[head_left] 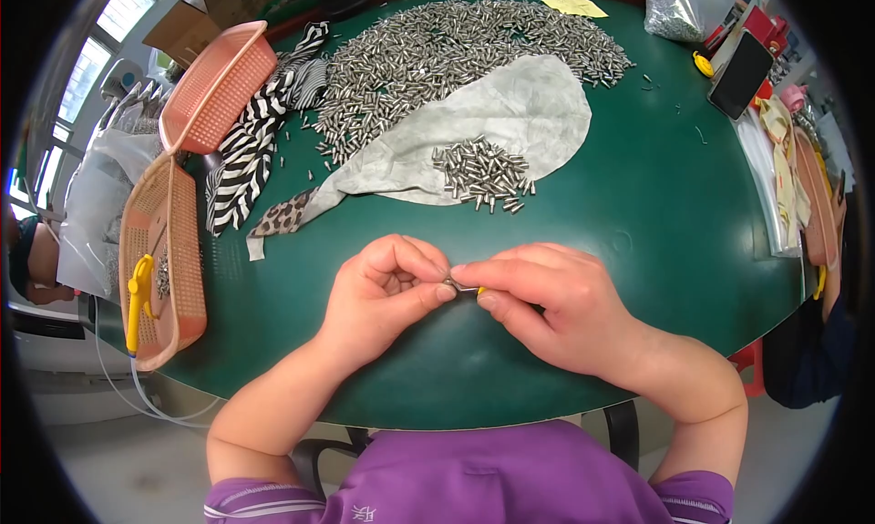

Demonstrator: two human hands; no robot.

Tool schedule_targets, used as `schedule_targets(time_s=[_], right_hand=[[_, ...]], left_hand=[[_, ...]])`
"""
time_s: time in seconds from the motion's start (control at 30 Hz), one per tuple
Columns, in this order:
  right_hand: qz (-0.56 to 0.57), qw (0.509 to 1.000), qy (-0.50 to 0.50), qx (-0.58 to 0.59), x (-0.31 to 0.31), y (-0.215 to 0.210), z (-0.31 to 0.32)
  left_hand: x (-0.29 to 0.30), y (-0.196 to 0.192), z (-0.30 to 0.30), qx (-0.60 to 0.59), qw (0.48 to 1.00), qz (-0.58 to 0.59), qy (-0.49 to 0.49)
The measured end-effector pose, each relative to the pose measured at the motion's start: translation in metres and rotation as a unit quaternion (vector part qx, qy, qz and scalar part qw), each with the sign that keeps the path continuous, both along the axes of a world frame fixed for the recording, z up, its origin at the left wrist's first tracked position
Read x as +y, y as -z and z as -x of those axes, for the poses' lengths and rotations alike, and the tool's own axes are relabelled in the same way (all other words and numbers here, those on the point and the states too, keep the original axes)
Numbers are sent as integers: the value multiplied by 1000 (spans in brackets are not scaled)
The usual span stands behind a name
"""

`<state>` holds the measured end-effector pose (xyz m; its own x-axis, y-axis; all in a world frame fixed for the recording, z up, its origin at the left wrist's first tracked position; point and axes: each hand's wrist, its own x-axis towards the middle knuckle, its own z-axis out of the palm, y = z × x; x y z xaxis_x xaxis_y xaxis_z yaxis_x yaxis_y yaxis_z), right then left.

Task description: Assembling small hardware components at a manufacturing workbench.

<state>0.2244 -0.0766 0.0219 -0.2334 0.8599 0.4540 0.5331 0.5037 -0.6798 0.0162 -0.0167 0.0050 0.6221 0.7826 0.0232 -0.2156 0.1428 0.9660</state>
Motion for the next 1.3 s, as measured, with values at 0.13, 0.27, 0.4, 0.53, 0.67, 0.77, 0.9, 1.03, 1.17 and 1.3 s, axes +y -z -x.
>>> schedule_targets(time_s=[0.13, 0.27, 0.4, 0.53, 0.67, 0.77, 0.9, 1.03, 1.17, 1.3], right_hand=[[-13, 999, 4, -32, 1, -1, -2], [-59, 992, 52, -100, 3, -3, -2], [-40, 998, 34, -40, 2, -3, -2], [-22, 1000, 12, -5, 0, -2, 1], [-11, 1000, 6, 4, 1, -1, 2], [7, 1000, 2, 18, 0, -1, 2], [31, 999, -3, 29, 0, -3, 2], [-3, 1000, 11, 4, 1, -1, 2], [-69, 993, 44, -89, 3, -4, -1], [-40, 997, 37, -56, 1, -8, -1]], left_hand=[[1, 0, 0, 20, 1000, 4, 5], [1, -2, 1, 28, 999, 6, 22], [0, -1, 0, -5, 1000, 15, 12], [0, -2, 0, -8, 1000, 18, -1], [0, -2, -1, -17, 1000, 15, 2], [0, -1, -1, -18, 1000, 10, 2], [0, -1, -2, -14, 1000, 12, -1], [0, 0, -1, 11, 1000, 5, -5], [0, 0, 0, 1, 1000, 5, 20], [1, -2, 0, -10, 999, 24, 22]])
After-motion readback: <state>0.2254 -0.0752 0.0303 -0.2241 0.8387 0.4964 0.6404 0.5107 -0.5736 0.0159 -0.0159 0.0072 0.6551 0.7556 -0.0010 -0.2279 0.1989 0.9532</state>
